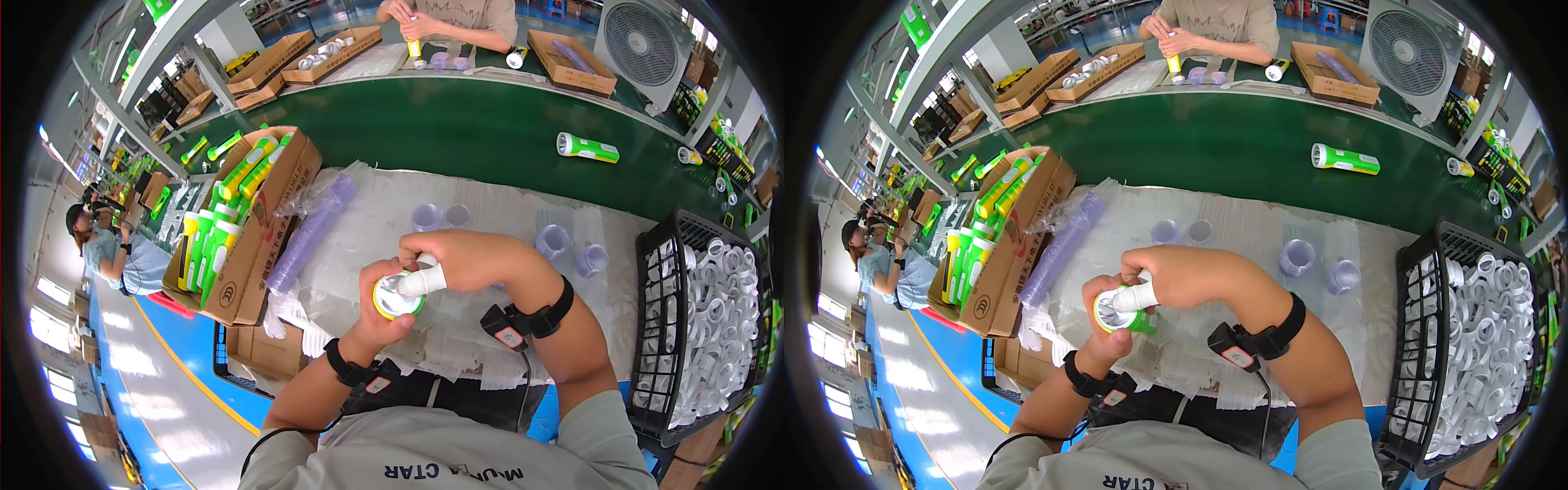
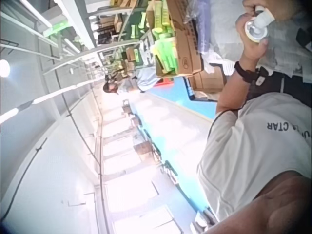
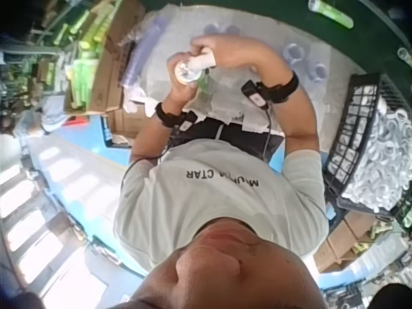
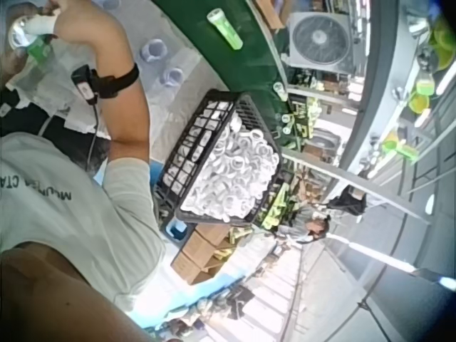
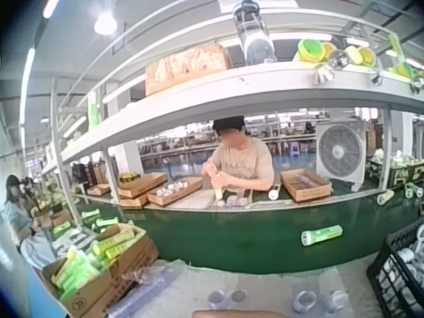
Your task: Assemble flashlight components by attaching the lens and head pieces to the body.
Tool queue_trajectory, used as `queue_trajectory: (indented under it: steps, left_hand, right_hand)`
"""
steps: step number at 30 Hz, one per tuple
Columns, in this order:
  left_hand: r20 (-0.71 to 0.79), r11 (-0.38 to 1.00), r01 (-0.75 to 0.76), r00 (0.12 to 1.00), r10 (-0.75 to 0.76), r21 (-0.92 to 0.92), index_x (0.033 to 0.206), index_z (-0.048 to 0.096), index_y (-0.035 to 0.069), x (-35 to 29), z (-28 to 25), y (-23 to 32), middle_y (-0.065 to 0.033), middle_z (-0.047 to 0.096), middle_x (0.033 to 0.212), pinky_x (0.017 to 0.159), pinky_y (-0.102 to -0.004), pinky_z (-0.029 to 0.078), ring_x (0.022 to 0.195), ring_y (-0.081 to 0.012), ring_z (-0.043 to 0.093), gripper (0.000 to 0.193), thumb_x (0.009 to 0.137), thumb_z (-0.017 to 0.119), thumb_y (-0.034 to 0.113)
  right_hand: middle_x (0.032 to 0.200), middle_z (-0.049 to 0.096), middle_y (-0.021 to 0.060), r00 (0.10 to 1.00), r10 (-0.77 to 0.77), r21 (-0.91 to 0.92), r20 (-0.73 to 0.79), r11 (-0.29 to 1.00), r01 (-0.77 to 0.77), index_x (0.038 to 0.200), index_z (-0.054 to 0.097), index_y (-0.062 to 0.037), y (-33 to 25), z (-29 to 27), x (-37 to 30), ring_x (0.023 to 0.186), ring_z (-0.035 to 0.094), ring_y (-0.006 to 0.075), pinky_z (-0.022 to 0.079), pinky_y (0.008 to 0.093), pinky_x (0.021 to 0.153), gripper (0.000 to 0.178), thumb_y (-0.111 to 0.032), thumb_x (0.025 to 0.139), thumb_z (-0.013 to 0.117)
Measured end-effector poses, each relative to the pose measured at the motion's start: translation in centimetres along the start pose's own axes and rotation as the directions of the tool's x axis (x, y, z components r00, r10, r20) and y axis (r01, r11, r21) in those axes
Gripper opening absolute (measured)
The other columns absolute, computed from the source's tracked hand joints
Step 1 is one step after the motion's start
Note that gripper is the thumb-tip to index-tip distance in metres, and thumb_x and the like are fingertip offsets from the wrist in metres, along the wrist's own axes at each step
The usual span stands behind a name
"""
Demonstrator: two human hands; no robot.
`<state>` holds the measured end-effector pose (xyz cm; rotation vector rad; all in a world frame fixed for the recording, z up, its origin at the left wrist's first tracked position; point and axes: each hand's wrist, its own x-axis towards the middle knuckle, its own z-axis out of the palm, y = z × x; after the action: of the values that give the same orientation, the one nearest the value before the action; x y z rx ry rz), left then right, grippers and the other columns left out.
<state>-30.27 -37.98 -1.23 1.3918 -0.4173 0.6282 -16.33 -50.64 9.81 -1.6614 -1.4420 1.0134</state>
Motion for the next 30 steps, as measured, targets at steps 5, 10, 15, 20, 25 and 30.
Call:
queue_trajectory:
  steps: [5,10,15,20,25,30]
  left_hand:
    - [0.017,1.0,0.014,1.0,-0.014,0.002,0.125,0.03,0.009,0.1,-0.2,0.2,-0.0142,0.046,0.113,0.083,-0.0351,0.044,0.101,-0.0218,0.05,0.066,0.078,0.072,0.03]
    - [0.042,1.0,0.012,0.999,-0.012,0.004,0.124,0.031,0.01,1.0,-0.4,0.0,-0.0133,0.046,0.112,0.082,-0.0345,0.043,0.1,-0.0209,0.05,0.064,0.079,0.072,0.031]
    - [0.002,0.999,0.041,0.999,-0.041,0.034,0.123,0.028,0.01,0.8,-0.4,0.4,-0.0141,0.047,0.108,0.076,-0.0352,0.046,0.092,-0.0216,0.053,0.064,0.08,0.069,0.036]
    - [-0.031,1.0,0.025,0.999,-0.025,0.012,0.122,0.027,0.014,0.1,-0.2,0.2,-0.0138,0.049,0.103,0.071,-0.0363,0.048,0.085,-0.0229,0.055,0.063,0.081,0.066,0.042]
    - [-0.025,0.997,0.041,0.999,-0.04,0.062,0.121,0.026,0.016,0.2,0.3,0.9,-0.0149,0.05,0.103,0.069,-0.0339,0.049,0.084,-0.0224,0.057,0.064,0.081,0.064,0.05]
    - [-0.027,0.998,0.059,0.998,-0.06,-0.036,0.123,0.027,0.014,-0.1,0.1,0.6,-0.0143,0.047,0.109,0.073,-0.0361,0.047,0.089,-0.0234,0.054,0.063,0.082,0.067,0.039]
  right_hand:
    - [0.083,0.052,0.0009,0.998,0.05,0.007,0.042,0.999,-0.05,0.091,0.05,-0.0087,-0.5,-0.3,-0.1,0.075,0.047,0.0143,0.039,0.0293,0.064,0.018,-0.009,0.08,0.064]
    - [0.082,0.051,0.0011,1.0,-0.012,0.0,0.017,1.0,0.012,0.091,0.049,-0.0085,0.5,-0.4,0.2,0.074,0.047,0.0138,0.038,0.0293,0.062,0.019,-0.013,0.081,0.065]
    - [0.084,0.052,0.0005,0.997,-0.082,0.008,-0.002,0.997,0.082,0.093,0.049,-0.0097,0.6,-0.5,0.6,0.073,0.047,0.0126,0.038,0.0283,0.06,0.027,-0.033,0.088,0.062]
    - [0.084,0.053,-0.0019,0.981,0.06,0.23,0.182,0.968,-0.102,0.098,0.047,-0.0125,0.5,-0.8,0.4,0.071,0.046,0.0096,0.037,0.0258,0.055,0.03,-0.038,0.088,0.059]
    - [0.084,0.053,-0.0024,0.977,0.069,0.225,0.202,0.968,-0.115,0.099,0.047,-0.0143,-0.1,-0.4,-0.2,0.069,0.044,0.0086,0.036,0.0253,0.053,0.026,-0.035,0.089,0.059]
    - [0.081,0.054,0.0002,0.979,0.127,0.154,0.159,0.976,-0.152,0.098,0.048,-0.0119,-0.1,-0.4,0.2,0.069,0.046,0.0103,0.036,0.0277,0.053,0.022,-0.026,0.087,0.061]
